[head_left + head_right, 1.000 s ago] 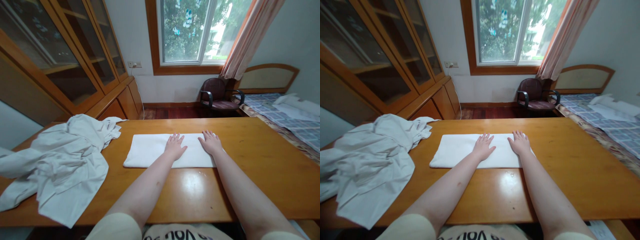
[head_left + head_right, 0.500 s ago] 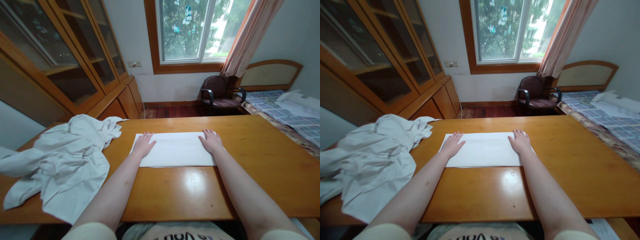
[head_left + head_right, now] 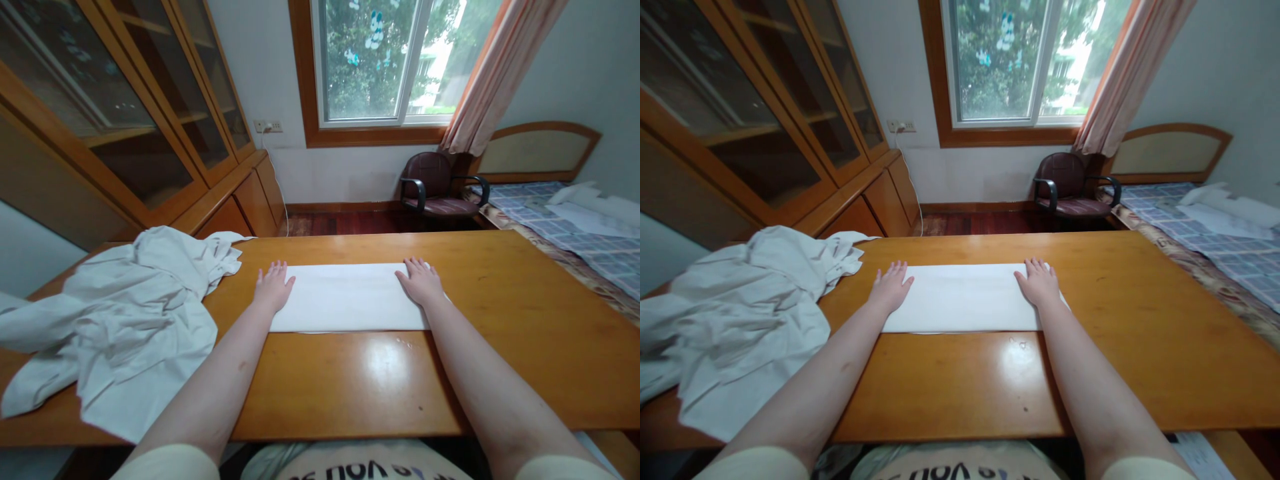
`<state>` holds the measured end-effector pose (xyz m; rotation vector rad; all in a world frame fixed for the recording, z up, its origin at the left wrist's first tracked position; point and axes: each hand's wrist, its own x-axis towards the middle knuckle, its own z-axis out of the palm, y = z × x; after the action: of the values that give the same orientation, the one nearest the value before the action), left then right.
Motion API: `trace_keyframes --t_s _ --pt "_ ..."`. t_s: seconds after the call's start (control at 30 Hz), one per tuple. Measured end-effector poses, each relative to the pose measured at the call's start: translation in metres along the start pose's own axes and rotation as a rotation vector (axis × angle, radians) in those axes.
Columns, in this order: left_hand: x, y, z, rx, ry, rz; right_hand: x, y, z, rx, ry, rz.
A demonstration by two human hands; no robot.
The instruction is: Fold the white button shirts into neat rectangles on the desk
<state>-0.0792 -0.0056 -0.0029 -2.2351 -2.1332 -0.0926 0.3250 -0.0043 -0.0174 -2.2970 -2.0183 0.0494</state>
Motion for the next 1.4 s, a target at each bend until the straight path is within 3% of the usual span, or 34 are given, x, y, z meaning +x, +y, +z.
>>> trace_keyframes --t_s 0.13,0.23,0.33,0.43,0.53,0.73,0.83,1.07,1.27,1.4 --pt "-0.013 0.023 -0.013 0.063 0.172 0.077 -0.012 -0.021 -0.011 -0.037 0.140 0.008" --pt "-0.027 0.068 -0.017 -0.015 0.120 0.200 -0.035 -0.061 -0.014 0.030 0.180 -0.149" --pt "-0.046 0.115 -0.008 -0.120 0.025 0.386 -0.064 -0.098 -0.006 0.138 0.051 -0.429" --pt "-0.059 0.133 0.003 -0.147 -0.045 0.424 -0.081 -0.105 0.003 0.139 -0.024 -0.515" --pt "-0.062 0.108 0.006 -0.127 -0.078 0.378 -0.081 -0.077 0.004 0.093 -0.071 -0.445" --pt "-0.062 0.025 0.004 -0.109 -0.069 0.243 -0.073 -0.003 -0.003 -0.010 -0.092 -0.286" --pt "-0.071 0.003 0.005 -0.107 -0.064 0.196 -0.075 0.016 -0.002 -0.053 -0.076 -0.243" --pt "-0.095 -0.007 -0.001 -0.055 -0.062 0.009 -0.076 0.027 0.001 -0.082 -0.066 -0.202" --pt "-0.102 -0.005 -0.002 -0.037 -0.074 -0.017 -0.075 0.026 -0.003 -0.085 -0.085 -0.209" --pt "-0.107 -0.004 -0.010 0.022 -0.056 -0.174 -0.075 0.024 -0.006 -0.089 -0.101 -0.194"
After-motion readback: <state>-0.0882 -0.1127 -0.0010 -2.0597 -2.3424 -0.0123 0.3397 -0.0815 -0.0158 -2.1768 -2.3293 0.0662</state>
